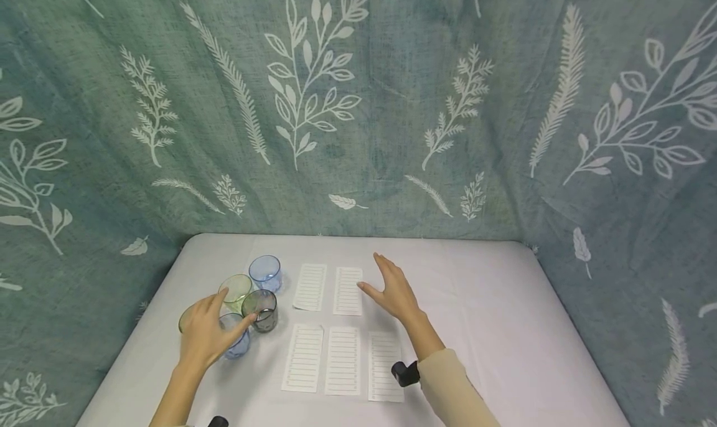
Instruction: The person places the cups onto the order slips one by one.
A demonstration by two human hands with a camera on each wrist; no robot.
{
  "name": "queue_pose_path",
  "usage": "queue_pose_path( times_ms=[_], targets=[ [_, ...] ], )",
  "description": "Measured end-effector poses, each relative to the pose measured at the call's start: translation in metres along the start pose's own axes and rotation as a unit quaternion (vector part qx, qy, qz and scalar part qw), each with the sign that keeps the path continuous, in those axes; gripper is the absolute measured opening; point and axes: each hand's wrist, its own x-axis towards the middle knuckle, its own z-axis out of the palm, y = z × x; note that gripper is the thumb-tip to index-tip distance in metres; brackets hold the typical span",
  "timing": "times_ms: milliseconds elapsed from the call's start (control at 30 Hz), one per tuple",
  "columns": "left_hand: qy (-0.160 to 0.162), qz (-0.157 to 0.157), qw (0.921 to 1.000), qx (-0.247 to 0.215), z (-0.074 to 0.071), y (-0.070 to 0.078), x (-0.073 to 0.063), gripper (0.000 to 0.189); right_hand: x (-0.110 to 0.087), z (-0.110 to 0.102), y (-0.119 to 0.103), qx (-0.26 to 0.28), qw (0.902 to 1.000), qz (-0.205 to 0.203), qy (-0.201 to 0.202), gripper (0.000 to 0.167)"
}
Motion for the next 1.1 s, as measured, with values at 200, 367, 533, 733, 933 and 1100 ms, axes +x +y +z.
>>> queue_pose_path(
  times_ms=[200,367,533,733,933,1100],
  targets=[
    [0.011,-0.013,0.9996,-0.021,0.004,-0.008,-0.016,0.081,0.014,0.017,-0.006,0.005,0.9998,-0.014,-0.012,0.075],
    [0.043,-0.038,0.9973,-0.046,0.006,-0.014,-0.032,0.077,0.027,0.037,-0.011,0.007,0.9992,-0.032,-0.022,0.071],
    [0.111,-0.028,0.9910,-0.070,0.010,-0.023,-0.045,0.071,0.035,0.056,-0.015,-0.005,0.9985,-0.036,-0.041,0.070],
    [0.165,-0.047,0.9831,-0.063,0.012,-0.035,-0.055,0.076,0.043,0.076,-0.019,-0.022,0.9976,-0.042,-0.049,0.070],
    [0.162,-0.098,0.9792,-0.072,0.013,-0.042,-0.062,0.093,0.046,0.097,-0.026,-0.009,0.9957,-0.030,-0.087,0.072],
    [0.124,-0.148,0.9766,-0.095,0.015,-0.046,-0.065,0.098,0.042,0.111,-0.031,-0.013,0.9918,-0.013,-0.127,0.074]
  ],
)
